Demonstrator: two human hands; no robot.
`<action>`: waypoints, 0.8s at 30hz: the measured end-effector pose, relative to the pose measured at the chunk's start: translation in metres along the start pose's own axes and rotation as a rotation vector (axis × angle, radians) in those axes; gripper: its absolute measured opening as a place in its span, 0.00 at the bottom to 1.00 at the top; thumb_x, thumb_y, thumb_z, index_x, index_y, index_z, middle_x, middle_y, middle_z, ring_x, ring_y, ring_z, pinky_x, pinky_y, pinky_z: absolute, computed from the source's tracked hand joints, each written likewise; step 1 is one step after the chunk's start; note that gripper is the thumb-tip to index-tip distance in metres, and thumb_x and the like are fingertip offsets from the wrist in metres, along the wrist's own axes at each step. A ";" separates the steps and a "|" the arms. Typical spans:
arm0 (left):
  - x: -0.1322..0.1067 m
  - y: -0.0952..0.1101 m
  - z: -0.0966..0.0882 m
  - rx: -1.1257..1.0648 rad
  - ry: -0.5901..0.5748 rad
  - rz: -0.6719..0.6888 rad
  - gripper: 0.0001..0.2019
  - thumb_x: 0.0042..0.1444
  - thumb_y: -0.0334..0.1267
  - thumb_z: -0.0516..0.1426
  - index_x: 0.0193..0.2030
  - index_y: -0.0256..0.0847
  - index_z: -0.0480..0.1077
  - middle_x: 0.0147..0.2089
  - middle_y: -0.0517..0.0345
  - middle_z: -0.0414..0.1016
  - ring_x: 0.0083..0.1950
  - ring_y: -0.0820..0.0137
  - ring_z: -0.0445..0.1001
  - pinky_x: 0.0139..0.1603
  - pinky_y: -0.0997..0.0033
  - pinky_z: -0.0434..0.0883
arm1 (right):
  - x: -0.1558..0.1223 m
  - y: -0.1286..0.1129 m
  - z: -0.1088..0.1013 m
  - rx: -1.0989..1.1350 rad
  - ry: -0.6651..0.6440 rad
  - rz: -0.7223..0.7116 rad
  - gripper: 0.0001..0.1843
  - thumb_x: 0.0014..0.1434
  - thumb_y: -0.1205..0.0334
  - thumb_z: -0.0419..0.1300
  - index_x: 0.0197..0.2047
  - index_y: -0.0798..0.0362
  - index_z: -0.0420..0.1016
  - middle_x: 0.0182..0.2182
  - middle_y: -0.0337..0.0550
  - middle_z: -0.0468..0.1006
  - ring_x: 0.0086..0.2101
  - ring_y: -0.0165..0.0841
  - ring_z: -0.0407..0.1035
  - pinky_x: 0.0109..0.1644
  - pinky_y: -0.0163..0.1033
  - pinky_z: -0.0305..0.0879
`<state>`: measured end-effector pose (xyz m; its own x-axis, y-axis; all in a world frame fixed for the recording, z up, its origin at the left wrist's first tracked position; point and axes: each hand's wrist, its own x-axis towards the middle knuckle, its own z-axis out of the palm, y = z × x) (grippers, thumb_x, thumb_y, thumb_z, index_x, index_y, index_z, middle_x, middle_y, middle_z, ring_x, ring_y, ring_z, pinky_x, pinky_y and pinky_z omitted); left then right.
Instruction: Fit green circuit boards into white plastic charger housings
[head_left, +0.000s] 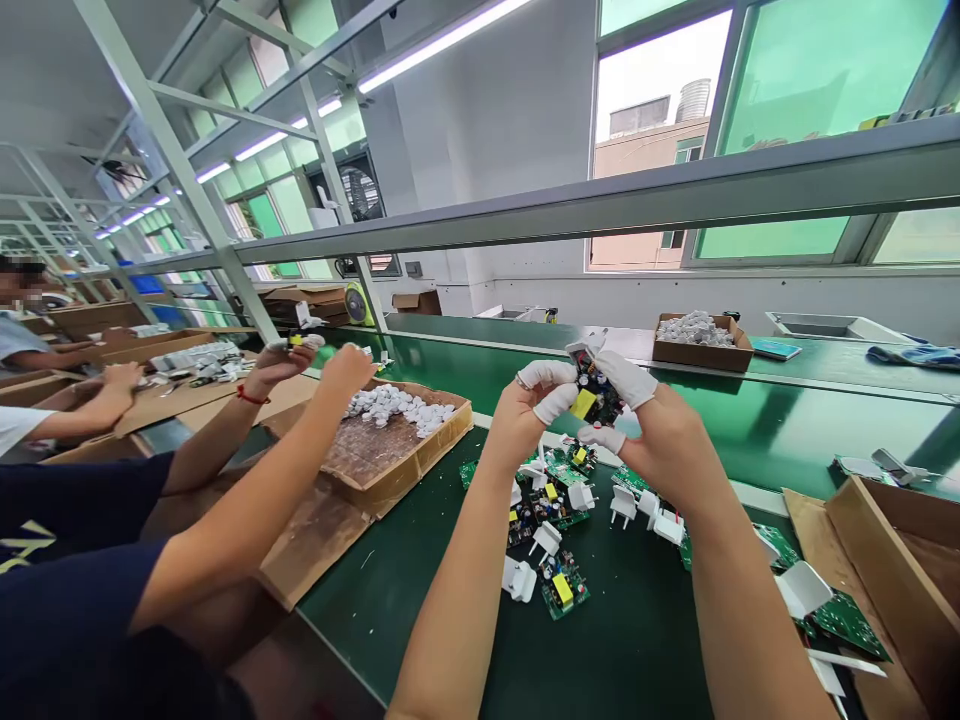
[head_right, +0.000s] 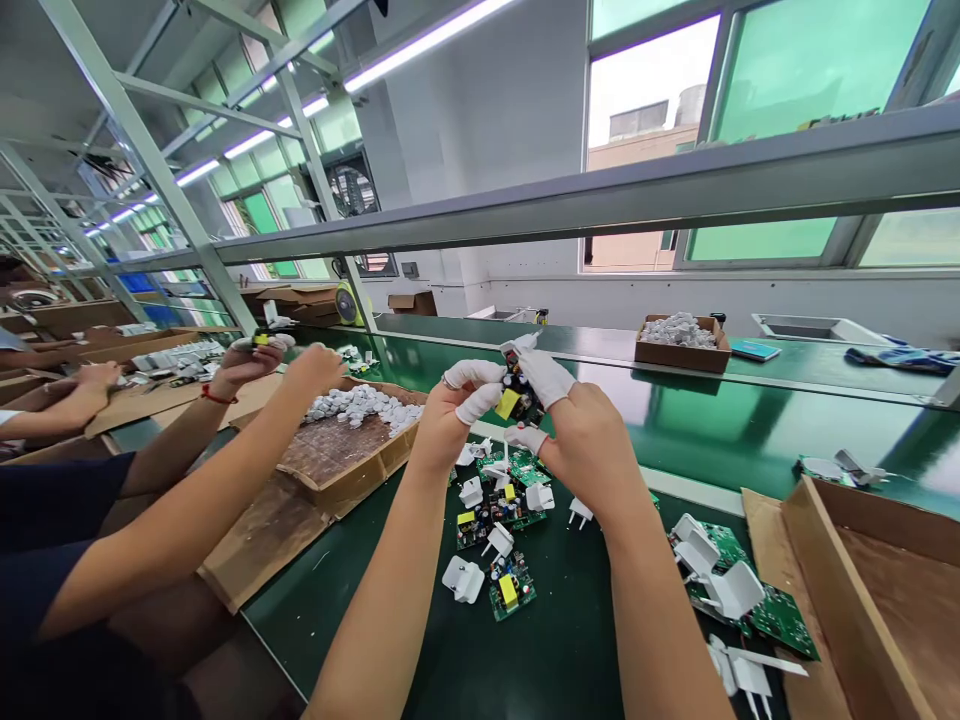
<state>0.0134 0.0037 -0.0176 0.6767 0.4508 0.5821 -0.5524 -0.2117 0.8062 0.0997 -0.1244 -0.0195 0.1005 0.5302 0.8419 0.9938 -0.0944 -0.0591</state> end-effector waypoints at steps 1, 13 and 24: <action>0.000 0.000 0.001 0.000 0.024 -0.023 0.05 0.44 0.30 0.58 0.31 0.35 0.69 0.33 0.60 0.70 0.35 0.81 0.68 0.38 0.86 0.67 | 0.000 0.001 0.000 -0.013 0.006 0.001 0.26 0.53 0.65 0.51 0.56 0.57 0.59 0.32 0.48 0.68 0.32 0.39 0.63 0.35 0.42 0.63; 0.002 0.013 0.008 -0.299 0.309 -0.468 0.18 0.27 0.38 0.65 0.30 0.35 0.72 0.22 0.62 0.64 0.22 0.84 0.60 0.23 0.85 0.61 | -0.001 -0.003 0.004 -0.117 -0.037 -0.042 0.25 0.47 0.68 0.57 0.49 0.66 0.64 0.35 0.53 0.69 0.34 0.40 0.63 0.35 0.41 0.63; -0.003 0.004 0.008 -0.177 0.027 -0.283 0.17 0.44 0.50 0.57 0.39 0.44 0.73 0.43 0.56 0.68 0.44 0.73 0.67 0.43 0.80 0.66 | 0.000 0.001 -0.004 0.127 0.025 0.097 0.26 0.54 0.59 0.54 0.53 0.63 0.60 0.45 0.51 0.66 0.44 0.38 0.63 0.43 0.38 0.64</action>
<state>0.0131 -0.0052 -0.0149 0.8038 0.4933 0.3324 -0.4218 0.0786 0.9033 0.1005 -0.1280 -0.0168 0.1967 0.5027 0.8418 0.9777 -0.0360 -0.2070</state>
